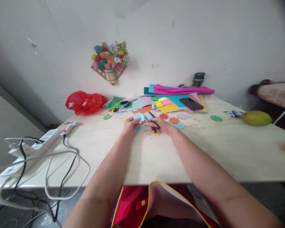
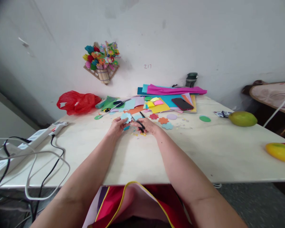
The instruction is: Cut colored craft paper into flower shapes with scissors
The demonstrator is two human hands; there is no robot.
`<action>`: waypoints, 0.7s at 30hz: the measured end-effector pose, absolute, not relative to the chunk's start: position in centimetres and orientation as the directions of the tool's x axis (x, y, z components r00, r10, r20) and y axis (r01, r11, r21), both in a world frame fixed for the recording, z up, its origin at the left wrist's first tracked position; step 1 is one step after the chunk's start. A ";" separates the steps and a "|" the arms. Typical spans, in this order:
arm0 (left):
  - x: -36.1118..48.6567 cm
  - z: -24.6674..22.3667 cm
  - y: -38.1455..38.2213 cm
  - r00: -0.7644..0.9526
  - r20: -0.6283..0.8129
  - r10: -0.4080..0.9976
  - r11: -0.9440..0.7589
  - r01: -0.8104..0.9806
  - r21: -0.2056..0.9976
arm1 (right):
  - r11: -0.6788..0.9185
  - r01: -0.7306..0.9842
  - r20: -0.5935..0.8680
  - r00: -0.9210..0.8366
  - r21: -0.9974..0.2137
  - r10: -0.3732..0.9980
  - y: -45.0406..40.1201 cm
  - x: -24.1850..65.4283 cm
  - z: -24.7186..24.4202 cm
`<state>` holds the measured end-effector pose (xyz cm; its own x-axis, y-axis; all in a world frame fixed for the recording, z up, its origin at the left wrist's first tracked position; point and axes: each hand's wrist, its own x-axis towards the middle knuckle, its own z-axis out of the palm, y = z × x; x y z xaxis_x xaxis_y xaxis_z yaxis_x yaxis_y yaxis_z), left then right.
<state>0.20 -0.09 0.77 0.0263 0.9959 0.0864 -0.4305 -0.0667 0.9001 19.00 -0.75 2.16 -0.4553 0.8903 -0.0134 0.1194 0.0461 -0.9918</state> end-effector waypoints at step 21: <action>0.3 0.8 0.0 0.013 0.075 0.997 -0.061 -0.449 0.892 | 0.024 0.144 -0.040 -0.431 -0.989 0.902 -0.7 18.8 2.0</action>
<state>0.26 0.03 0.76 0.0130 0.9971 0.0752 -0.4486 -0.0614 0.8916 18.79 -0.66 1.95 -0.4306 0.9016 -0.0405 0.1443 0.0245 -0.9892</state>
